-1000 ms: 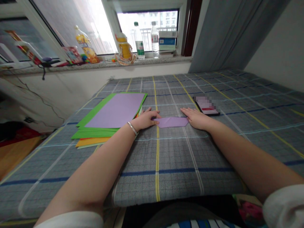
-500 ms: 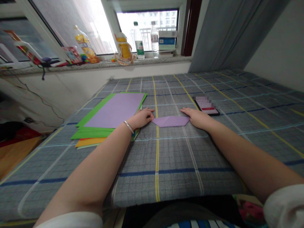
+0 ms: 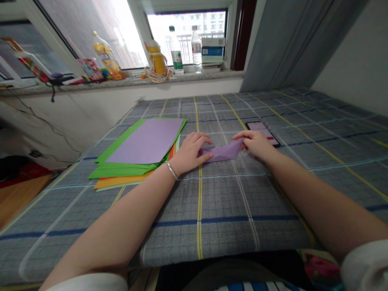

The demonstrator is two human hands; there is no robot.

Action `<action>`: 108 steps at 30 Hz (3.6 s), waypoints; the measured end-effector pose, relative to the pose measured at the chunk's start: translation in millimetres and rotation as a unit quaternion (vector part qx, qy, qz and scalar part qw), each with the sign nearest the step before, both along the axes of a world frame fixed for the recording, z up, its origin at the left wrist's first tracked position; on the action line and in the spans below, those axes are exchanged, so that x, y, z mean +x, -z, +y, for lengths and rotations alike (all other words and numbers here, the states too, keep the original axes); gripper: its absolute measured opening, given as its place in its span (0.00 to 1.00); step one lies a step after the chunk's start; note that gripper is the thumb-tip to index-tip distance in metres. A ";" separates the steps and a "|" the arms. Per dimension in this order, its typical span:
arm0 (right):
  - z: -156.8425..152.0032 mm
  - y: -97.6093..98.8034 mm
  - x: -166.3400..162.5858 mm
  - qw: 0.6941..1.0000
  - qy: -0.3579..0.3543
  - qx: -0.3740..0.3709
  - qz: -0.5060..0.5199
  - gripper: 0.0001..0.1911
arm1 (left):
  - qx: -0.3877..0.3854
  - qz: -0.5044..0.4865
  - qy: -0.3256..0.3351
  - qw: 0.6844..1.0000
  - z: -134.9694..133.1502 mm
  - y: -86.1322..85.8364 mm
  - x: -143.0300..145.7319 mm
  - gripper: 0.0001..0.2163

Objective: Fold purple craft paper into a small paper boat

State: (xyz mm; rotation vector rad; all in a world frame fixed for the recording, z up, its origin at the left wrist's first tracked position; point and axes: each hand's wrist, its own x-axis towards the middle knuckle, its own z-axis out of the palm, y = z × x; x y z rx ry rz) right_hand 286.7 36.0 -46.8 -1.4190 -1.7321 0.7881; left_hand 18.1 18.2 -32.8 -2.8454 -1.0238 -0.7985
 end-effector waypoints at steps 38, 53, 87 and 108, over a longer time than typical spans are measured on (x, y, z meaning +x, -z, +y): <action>-14.3 7.5 -25.5 0.833 -0.256 0.395 -0.292 0.11 | 0.095 0.095 0.093 0.987 2.6 7.3 2.2 0.06; -29.0 -0.9 -34.6 0.837 -0.265 0.389 -0.280 0.09 | 0.067 0.060 0.078 0.993 -1.7 9.2 8.9 0.08; -33.3 -4.5 -36.4 0.830 -0.287 0.375 -0.295 0.10 | 0.055 0.091 0.122 0.987 -6.7 2.2 13.1 0.08; -34.5 -10.4 -37.1 0.807 -0.295 0.401 -0.317 0.09 | 0.049 0.094 0.097 0.990 -8.7 3.2 14.0 0.08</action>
